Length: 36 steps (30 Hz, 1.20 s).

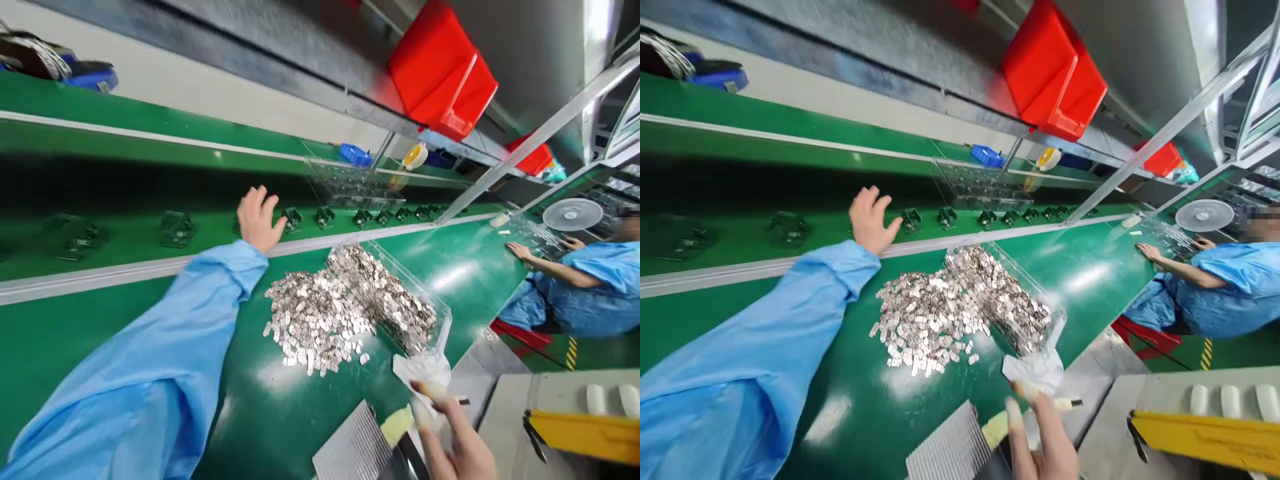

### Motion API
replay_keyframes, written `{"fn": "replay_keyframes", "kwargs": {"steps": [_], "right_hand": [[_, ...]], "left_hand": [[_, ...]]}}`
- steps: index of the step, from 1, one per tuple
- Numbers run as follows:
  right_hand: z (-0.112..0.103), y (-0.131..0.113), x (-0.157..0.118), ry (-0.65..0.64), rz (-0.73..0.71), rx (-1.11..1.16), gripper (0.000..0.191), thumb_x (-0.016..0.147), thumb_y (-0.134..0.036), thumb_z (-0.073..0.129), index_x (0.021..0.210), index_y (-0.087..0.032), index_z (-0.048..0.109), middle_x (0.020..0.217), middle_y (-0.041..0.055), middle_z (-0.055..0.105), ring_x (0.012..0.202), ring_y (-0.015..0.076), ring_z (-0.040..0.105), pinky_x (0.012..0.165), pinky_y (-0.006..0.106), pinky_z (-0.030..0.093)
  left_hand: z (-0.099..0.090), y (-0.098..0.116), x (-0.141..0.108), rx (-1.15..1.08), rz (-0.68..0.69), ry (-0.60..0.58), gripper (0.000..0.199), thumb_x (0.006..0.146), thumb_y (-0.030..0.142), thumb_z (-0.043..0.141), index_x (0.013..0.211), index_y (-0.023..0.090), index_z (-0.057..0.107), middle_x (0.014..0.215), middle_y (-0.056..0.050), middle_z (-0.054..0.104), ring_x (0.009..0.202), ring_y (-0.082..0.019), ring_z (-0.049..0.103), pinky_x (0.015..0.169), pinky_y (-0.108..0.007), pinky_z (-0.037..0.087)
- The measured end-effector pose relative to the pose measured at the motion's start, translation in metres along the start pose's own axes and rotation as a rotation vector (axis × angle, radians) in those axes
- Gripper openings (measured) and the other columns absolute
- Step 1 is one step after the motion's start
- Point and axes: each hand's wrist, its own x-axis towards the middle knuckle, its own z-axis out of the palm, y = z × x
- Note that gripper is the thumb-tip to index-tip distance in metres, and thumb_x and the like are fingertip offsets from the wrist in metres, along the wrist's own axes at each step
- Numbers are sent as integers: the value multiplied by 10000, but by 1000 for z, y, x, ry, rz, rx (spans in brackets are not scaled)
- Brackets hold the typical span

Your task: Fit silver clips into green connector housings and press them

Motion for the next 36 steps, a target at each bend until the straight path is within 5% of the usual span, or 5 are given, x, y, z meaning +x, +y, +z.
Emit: {"fn": "replay_keyframes", "kwargs": {"steps": [6,10,24,29,36], "right_hand": [[42,-15,30,-324,233,108,245,875,-310,497,990,-186,674,917,68,738,832,229,690,756,341,548],[60,-9,39,-304,324,39,225,817,-281,497,916,-184,675,819,66,703,743,219,640,685,335,501],[72,13,61,-291,334,143,155,687,-381,540,648,-231,531,560,15,569,533,195,523,528,310,393],[43,15,44,-238,444,525,311,658,-473,691,826,-211,692,799,84,728,712,264,677,622,341,568],[25,-59,-4,-261,374,757,266,775,-441,720,935,-232,758,864,83,728,752,242,690,611,279,584]], "left_hand": [[-26,-60,18,128,-244,85,611,743,290,718,1300,105,550,1321,-140,612,1286,-309,514,1099,-459,369],[-27,-50,8,101,-251,128,534,849,349,629,1315,102,541,1213,-88,684,1109,-213,638,1042,-368,435],[-160,-5,-188,90,-111,-299,847,756,510,713,1474,267,333,1391,-95,590,1279,-296,564,1083,-440,450],[-196,-18,-185,61,-44,-648,1177,701,565,754,1556,254,7,1644,-147,97,1493,-345,195,1184,-504,286],[-182,-16,-156,-40,58,-781,813,703,456,776,1411,257,432,1350,-138,564,1255,-331,536,1049,-466,455]]}}
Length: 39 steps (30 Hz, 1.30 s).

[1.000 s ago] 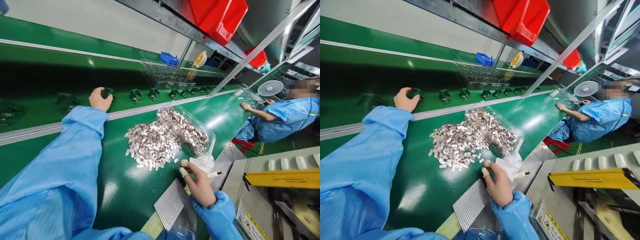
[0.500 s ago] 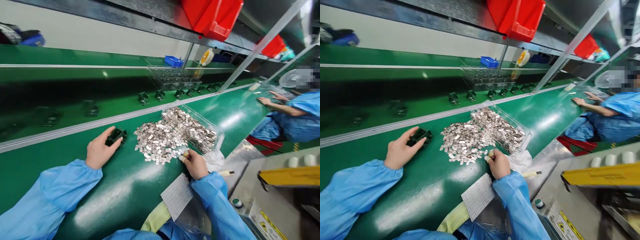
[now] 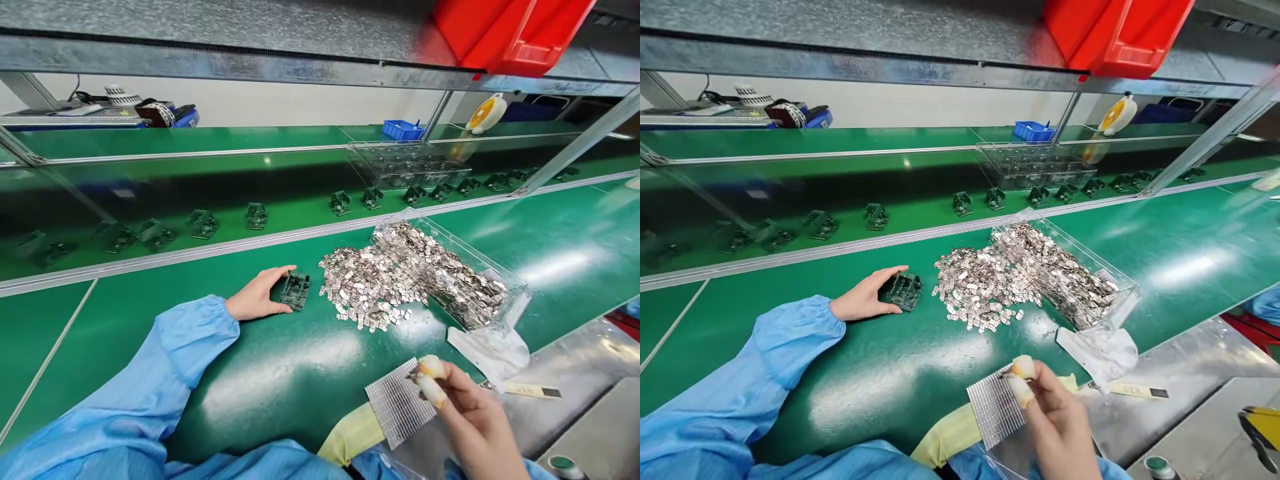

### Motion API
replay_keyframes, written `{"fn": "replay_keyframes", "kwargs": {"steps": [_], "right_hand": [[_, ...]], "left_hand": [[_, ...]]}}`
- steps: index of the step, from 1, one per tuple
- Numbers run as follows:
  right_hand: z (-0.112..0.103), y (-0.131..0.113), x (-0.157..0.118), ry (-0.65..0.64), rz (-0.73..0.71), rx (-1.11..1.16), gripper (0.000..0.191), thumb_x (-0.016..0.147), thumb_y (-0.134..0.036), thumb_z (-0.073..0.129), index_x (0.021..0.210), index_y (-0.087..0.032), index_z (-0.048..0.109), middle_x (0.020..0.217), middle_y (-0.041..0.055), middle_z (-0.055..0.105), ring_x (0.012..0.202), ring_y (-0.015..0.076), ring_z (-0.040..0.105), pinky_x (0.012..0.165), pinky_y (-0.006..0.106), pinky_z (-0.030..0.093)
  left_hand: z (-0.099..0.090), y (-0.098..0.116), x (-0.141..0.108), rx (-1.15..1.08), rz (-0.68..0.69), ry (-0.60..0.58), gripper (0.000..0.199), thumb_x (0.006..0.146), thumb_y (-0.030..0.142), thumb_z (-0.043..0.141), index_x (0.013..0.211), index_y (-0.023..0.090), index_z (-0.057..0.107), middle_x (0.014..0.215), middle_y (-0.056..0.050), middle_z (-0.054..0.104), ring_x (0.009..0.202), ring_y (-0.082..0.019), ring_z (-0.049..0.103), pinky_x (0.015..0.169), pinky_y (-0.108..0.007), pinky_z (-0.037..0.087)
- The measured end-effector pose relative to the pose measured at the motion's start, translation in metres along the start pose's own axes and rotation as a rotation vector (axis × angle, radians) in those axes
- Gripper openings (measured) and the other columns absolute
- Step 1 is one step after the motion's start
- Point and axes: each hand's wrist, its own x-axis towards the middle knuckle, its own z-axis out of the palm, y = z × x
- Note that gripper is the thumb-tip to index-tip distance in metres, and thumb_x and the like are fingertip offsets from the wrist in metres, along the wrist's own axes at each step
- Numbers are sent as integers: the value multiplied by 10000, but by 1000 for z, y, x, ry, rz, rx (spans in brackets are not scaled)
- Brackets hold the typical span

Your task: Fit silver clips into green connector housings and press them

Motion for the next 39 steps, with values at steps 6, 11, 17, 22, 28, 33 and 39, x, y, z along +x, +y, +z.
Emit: {"fn": "replay_keyframes", "kwargs": {"steps": [6,11,17,22,28,33,39], "right_hand": [[49,-6,-23,210,9,133,192,829,-373,678,911,-214,746,1160,119,645,916,241,652,699,298,546],[70,-3,-28,308,12,150,128,830,-318,645,850,-201,692,1256,124,585,1088,287,580,899,423,477],[74,4,-33,331,-3,103,136,763,-212,617,878,-209,691,1297,118,543,1207,312,512,1014,489,391],[76,4,-35,357,-48,28,152,755,-165,601,875,-216,679,1275,109,550,1222,304,497,1049,497,357],[78,3,-33,364,-85,-64,130,773,-158,595,872,-222,649,1230,93,569,1180,273,522,1008,435,406],[80,4,-34,335,-41,41,131,795,-191,620,922,-218,633,1075,66,628,1003,227,598,848,339,500],[80,-3,-33,328,82,295,117,776,-243,669,873,-221,606,789,10,651,711,171,615,616,261,514]], "left_hand": [[68,65,-13,-594,73,234,516,662,326,818,1103,239,562,1097,-72,601,904,-201,659,726,-313,581],[123,122,-28,-1145,-15,23,497,690,216,812,1088,269,518,886,28,643,751,-116,666,718,-242,565],[140,141,-36,-1276,68,-103,429,819,190,710,1180,296,505,1033,-21,640,902,-130,662,773,-219,544],[138,141,-41,-1198,76,-111,394,858,223,672,1205,298,502,1030,-31,619,902,-141,646,769,-231,536],[140,139,-43,-1081,79,-97,328,908,292,602,1217,296,491,903,-23,611,789,-147,609,681,-233,512],[143,139,-43,-1009,17,-75,288,918,362,572,1180,273,493,810,-9,566,668,-142,568,609,-248,501],[144,141,-47,-986,-54,-75,314,903,378,584,1186,268,504,793,-15,577,645,-153,577,604,-264,522]]}}
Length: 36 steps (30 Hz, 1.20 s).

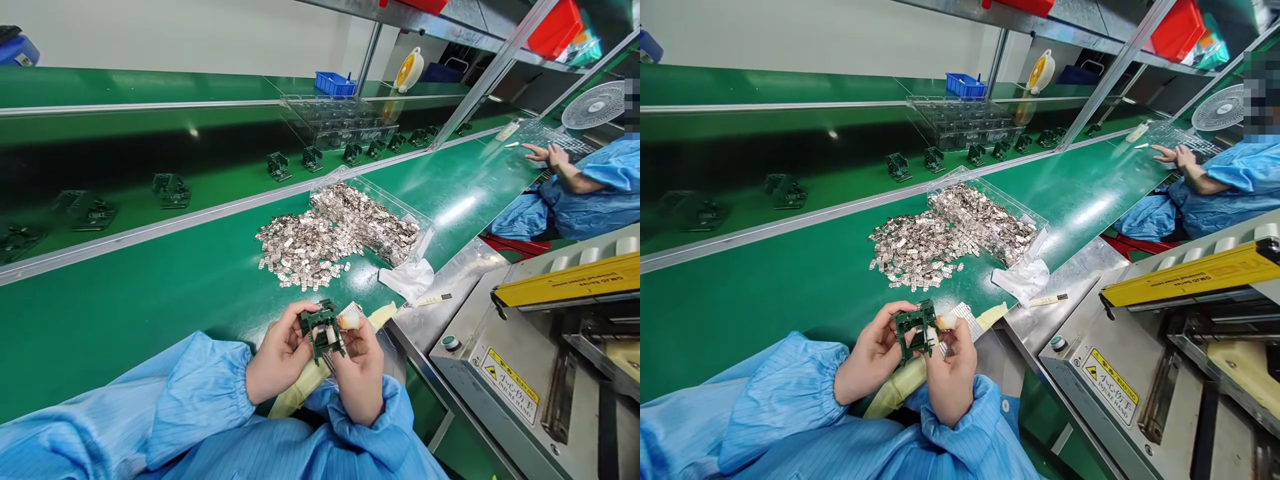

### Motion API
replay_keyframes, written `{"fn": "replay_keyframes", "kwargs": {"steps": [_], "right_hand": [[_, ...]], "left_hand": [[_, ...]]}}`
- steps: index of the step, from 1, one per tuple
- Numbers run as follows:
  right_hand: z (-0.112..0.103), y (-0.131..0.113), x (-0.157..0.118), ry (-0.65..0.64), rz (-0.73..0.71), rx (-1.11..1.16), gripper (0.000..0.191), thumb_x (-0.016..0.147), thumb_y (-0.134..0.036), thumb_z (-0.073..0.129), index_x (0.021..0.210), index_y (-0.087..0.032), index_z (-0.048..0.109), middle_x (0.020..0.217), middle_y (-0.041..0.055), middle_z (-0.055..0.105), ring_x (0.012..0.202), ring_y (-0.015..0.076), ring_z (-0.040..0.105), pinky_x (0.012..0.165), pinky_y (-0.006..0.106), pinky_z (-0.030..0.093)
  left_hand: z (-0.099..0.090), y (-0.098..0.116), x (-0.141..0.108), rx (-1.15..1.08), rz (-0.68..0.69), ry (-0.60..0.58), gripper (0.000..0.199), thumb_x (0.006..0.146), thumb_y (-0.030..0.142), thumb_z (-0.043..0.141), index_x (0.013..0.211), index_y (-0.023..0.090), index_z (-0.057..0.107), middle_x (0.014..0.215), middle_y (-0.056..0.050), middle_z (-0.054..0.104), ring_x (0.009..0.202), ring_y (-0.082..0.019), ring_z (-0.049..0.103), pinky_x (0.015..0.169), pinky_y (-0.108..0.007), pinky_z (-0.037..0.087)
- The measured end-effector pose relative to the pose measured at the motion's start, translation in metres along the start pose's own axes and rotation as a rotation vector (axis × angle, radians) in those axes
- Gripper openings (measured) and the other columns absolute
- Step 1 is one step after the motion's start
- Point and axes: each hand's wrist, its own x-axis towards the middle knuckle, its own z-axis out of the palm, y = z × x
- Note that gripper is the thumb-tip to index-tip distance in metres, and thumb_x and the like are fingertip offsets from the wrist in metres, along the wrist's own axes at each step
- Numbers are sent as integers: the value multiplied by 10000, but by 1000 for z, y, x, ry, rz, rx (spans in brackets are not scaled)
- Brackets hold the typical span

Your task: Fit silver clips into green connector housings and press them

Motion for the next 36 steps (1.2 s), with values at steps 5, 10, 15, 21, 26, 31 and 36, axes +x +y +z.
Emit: {"fn": "replay_keyframes", "kwargs": {"steps": [5,10,15,21,26,31,36], "right_hand": [[4,-7,2,1,73,125,173,702,-242,737,791,-224,589,700,-22,623,616,143,566,566,239,491],[1,-8,-2,0,142,192,228,674,-234,768,724,-208,548,656,-40,576,585,115,517,532,208,453],[-8,-4,-9,47,163,231,206,666,-175,744,722,-197,548,687,-31,573,636,121,516,577,218,464],[-13,5,-17,73,204,278,223,647,-136,733,728,-196,534,687,-34,547,635,121,484,576,224,454],[-19,9,-23,93,202,302,234,643,-121,736,723,-194,529,688,-39,541,635,114,477,597,223,438],[-23,7,-27,63,169,301,207,668,-147,744,745,-188,557,705,-30,550,665,121,497,608,219,444],[-20,8,-28,69,156,299,213,666,-148,750,742,-193,556,687,-37,545,644,115,490,594,211,439]], "left_hand": [[2,4,-1,-21,8,3,281,912,339,575,1168,261,487,780,-2,565,632,-138,567,606,-252,516],[6,8,-4,-44,6,-12,276,911,326,586,1158,245,495,825,-6,570,641,-125,571,613,-245,512],[16,16,-6,-84,-16,-6,290,888,323,627,1129,214,508,851,-12,582,662,-112,578,638,-235,532],[23,13,-13,-118,-32,-35,295,883,314,638,1138,226,519,891,-18,597,715,-112,591,630,-209,552],[23,7,-17,-120,-28,-89,291,903,281,616,1170,246,506,955,-22,608,777,-106,603,676,-189,540],[23,6,-19,-91,-46,-112,270,914,288,590,1161,235,495,897,-15,586,731,-106,571,653,-200,528],[22,4,-21,-37,-56,-106,280,895,250,594,1154,234,489,835,-1,570,671,-104,539,604,-201,504]]}}
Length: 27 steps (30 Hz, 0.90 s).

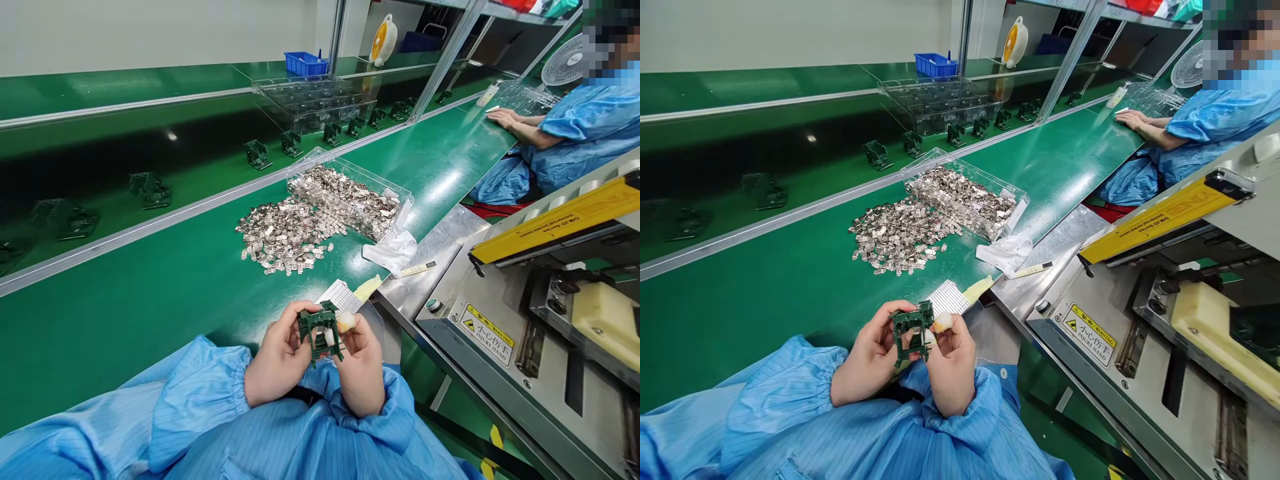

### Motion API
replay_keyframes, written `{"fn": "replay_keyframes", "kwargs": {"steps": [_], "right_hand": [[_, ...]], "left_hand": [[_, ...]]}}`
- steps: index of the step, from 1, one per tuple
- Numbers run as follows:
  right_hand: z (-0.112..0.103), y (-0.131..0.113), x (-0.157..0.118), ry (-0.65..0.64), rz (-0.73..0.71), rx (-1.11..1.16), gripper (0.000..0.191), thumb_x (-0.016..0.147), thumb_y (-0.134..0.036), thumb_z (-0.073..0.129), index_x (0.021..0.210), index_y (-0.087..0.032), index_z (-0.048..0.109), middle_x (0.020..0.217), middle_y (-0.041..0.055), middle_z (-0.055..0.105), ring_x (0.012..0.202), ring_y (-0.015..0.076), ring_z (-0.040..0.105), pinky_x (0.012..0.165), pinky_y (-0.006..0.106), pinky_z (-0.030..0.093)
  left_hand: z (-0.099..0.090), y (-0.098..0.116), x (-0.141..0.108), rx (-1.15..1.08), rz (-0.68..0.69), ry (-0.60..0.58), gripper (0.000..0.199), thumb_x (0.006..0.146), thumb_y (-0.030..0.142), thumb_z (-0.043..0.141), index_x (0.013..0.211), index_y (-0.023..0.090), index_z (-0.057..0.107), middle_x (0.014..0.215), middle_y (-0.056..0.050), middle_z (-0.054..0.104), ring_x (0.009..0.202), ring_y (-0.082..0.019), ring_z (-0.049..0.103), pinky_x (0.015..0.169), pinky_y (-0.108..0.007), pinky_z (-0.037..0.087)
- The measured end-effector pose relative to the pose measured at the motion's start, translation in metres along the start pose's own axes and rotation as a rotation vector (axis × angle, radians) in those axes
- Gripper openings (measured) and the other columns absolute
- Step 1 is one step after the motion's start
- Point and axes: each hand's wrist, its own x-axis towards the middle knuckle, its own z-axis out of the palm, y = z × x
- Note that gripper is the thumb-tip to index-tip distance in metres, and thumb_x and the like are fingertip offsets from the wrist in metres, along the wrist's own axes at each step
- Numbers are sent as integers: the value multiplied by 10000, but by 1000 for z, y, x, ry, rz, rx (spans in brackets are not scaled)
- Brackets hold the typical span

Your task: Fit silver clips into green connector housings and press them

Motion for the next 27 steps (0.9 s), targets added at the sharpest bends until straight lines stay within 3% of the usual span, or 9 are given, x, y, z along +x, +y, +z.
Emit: {"fn": "replay_keyframes", "kwargs": {"steps": [11,16,18,20,22,24,27], "right_hand": [[0,12,-1,25,38,79,294,655,-195,791,710,-207,502,683,-51,485,648,114,464,605,220,417],[-10,8,-4,-19,-11,-27,245,708,-269,787,764,-201,559,699,-29,544,648,120,510,596,222,452],[-26,5,1,43,-67,-112,218,752,-326,761,819,-197,598,744,-4,599,668,132,543,601,232,477],[-47,3,8,202,-109,-181,272,754,-401,757,869,-195,622,780,15,643,668,137,563,600,241,500],[-66,4,17,297,-66,-200,367,712,-479,775,893,-192,635,778,21,671,641,134,574,582,241,511],[-77,9,23,257,35,-188,443,668,-546,786,874,-177,651,748,39,689,613,141,594,545,245,516],[-73,20,25,126,144,-153,479,642,-596,782,779,-155,652,691,66,688,585,177,635,495,275,526]], "left_hand": [[-1,2,-1,93,-31,22,308,844,265,642,1124,218,523,775,6,581,599,-112,551,528,-207,469],[-3,1,-2,159,26,1,290,851,248,621,1127,216,540,805,-5,621,640,-126,588,572,-222,487],[-8,1,6,193,111,53,278,852,226,608,1121,216,538,858,-12,632,710,-132,609,634,-229,499],[-13,1,22,205,190,143,287,839,215,620,1111,212,530,922,-19,633,783,-135,617,698,-234,501],[-15,1,41,171,202,175,317,810,218,656,1096,202,519,936,-18,626,811,-135,613,730,-237,496],[-11,-1,59,103,155,112,349,785,231,691,1083,189,514,904,-10,623,806,-137,610,740,-241,494],[2,-3,75,-11,91,-10,383,769,248,728,1082,176,517,887,-11,638,818,-144,624,762,-251,504]]}}
